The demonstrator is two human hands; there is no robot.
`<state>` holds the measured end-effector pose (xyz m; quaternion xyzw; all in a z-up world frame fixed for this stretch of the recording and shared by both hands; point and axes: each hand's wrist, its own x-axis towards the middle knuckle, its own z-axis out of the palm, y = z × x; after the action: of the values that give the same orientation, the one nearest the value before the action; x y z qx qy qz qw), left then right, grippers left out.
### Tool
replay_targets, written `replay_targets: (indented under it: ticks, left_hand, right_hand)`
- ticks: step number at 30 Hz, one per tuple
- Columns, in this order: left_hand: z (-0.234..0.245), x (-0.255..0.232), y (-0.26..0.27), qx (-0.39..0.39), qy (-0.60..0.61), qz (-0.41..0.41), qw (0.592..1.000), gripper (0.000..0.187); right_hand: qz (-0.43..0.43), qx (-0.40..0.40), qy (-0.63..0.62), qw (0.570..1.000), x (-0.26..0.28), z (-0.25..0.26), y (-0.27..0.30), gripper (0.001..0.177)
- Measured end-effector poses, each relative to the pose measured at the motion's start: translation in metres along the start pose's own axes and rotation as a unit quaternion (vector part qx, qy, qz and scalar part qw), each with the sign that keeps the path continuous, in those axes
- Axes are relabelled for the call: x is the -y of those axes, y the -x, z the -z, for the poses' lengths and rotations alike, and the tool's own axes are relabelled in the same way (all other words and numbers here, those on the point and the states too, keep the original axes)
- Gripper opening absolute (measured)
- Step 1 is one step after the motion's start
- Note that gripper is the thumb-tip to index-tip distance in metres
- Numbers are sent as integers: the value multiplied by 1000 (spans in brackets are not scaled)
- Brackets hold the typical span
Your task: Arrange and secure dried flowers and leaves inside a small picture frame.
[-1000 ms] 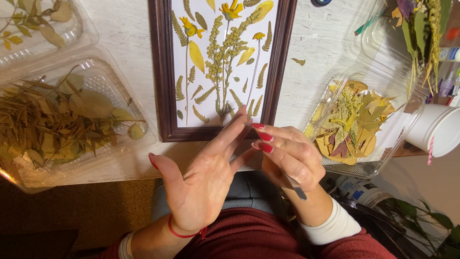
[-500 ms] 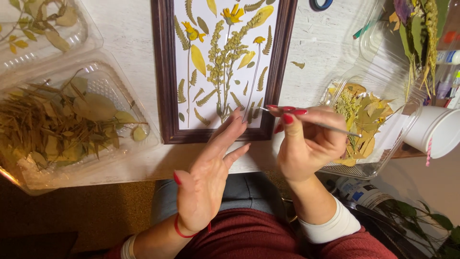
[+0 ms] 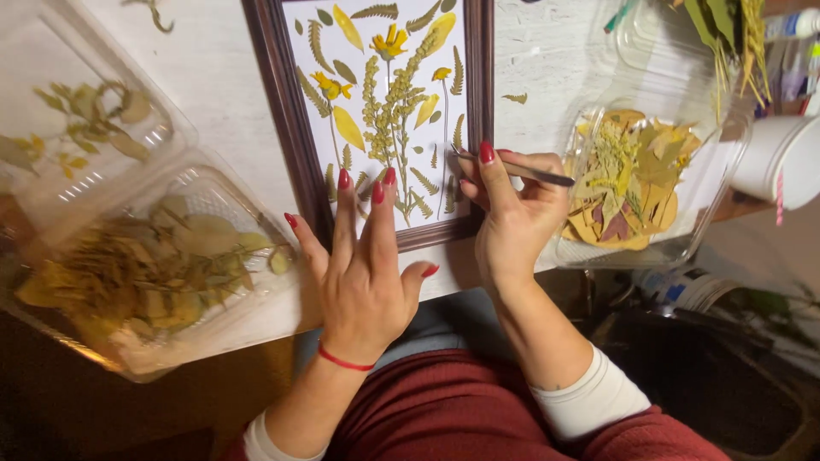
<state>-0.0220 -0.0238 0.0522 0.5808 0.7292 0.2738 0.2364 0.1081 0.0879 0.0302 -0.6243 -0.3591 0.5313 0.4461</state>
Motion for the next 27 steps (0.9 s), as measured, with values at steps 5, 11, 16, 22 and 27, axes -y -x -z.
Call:
replay_targets:
  ticks: [5, 11, 16, 22, 27]
  left_hand:
    - [14, 0, -20, 77, -24, -5, 997, 91]
    - [19, 13, -46, 124, -56, -48, 990, 91]
    - [16, 22, -60, 123, -62, -93, 986, 86]
    - [6, 34, -59, 118, -77, -123, 982, 78]
    - [2, 36, -61, 114, -88, -138, 980, 75]
  right_hand:
    - [-21, -54, -23, 998, -5, -7, 1, 19]
    - [-22, -57, -12, 998, -5, -18, 0, 16]
    - [-11, -42, -12, 999, -3, -24, -1, 15]
    - [-16, -26, -10, 999, 2, -25, -1, 14]
    - [-17, -27, -16, 999, -6, -23, -2, 16]
